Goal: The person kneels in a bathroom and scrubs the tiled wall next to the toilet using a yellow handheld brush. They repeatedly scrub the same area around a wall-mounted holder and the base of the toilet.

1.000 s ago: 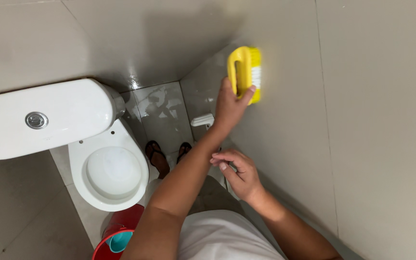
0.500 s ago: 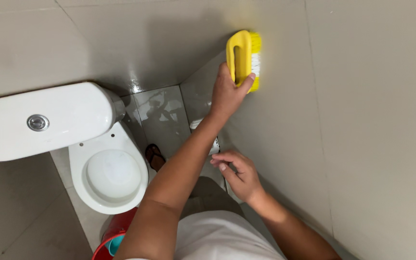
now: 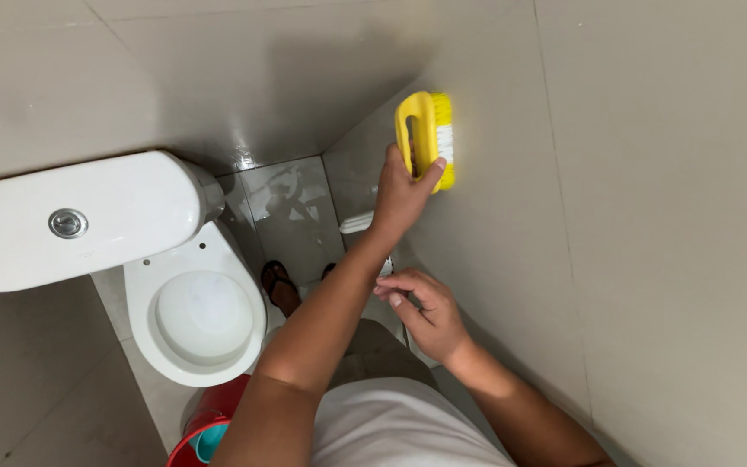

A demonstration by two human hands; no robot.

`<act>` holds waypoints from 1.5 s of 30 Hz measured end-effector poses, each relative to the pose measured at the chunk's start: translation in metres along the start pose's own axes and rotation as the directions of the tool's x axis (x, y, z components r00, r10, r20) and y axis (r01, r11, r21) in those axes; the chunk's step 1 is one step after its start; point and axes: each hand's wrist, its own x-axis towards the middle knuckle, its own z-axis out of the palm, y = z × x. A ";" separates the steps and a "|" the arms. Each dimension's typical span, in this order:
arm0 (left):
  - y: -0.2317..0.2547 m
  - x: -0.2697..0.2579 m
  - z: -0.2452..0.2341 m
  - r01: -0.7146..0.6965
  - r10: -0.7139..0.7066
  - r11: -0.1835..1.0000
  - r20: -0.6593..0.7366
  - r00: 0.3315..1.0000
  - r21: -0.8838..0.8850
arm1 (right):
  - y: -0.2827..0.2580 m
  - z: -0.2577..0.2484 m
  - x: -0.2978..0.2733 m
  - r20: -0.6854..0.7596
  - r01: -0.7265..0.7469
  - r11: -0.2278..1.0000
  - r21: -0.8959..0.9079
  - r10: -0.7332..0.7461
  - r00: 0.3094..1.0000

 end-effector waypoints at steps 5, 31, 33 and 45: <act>0.019 0.010 0.003 -0.095 0.094 0.992 0.019 0.995 0.080 | 0.002 0.001 -0.002 -0.006 0.016 1.000 -0.021 -0.017 1.000; 0.078 0.037 0.004 -0.467 0.448 0.862 0.134 0.884 0.198 | -0.006 0.004 -0.001 0.007 -0.004 1.000 0.007 0.004 1.000; 0.086 0.035 0.005 -0.451 0.426 0.865 0.154 0.892 0.219 | -0.005 0.004 -0.002 0.011 -0.012 1.000 0.010 0.012 1.000; 0.053 0.008 -0.001 -0.505 0.449 0.833 0.255 0.856 0.228 | -0.004 0.001 -0.008 -0.051 0.043 0.999 -0.013 -0.043 0.998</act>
